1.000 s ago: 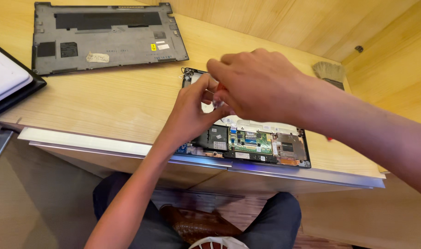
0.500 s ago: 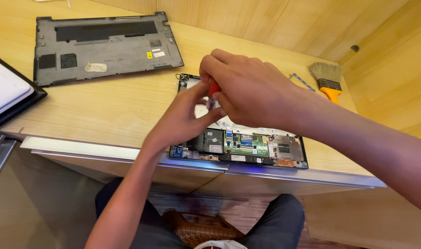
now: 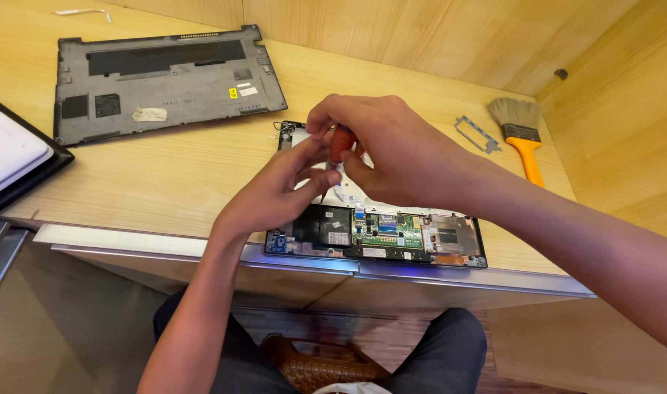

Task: The person uses a red-handled screwdriver to remove screws from the internal frame of a disassembled laptop. They place the removed screws on the wooden desk next to the laptop chassis.

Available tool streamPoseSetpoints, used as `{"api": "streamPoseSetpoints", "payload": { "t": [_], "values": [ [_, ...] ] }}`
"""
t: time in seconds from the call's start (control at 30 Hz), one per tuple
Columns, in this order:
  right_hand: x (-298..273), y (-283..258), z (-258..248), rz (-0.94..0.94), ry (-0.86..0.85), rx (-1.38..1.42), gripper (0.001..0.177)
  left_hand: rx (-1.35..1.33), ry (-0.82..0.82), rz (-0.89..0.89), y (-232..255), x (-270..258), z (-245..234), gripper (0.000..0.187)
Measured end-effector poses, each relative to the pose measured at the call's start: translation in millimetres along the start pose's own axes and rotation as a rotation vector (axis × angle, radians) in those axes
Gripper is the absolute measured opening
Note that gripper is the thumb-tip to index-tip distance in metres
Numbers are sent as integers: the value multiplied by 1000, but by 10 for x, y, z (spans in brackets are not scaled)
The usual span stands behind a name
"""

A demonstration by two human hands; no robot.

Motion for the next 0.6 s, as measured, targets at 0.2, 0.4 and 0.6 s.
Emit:
{"api": "streamPoseSetpoints", "payload": {
  "t": [0.2, 0.4, 0.6],
  "values": [
    [-52, 22, -16, 5, 121, -85, 34, 244, 300, 163, 67, 40, 17, 24],
    [-44, 100, 0, -83, 202, -114, 13, 423, 282, 157, 19, 38, 17, 44],
    [-146, 84, -163, -36, 213, -103, 14, 761, 147, 47, -161, -216, -142, 20]
  ]
}}
Point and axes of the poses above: each hand's wrist, its own x-axis towards the middle knuckle, its own z-axis out of the palm, y = z × x, the point moved 2 cm from there along x, towards the middle knuckle, and after that the axes turned 13 degrees about y, right-handed, at the moved point
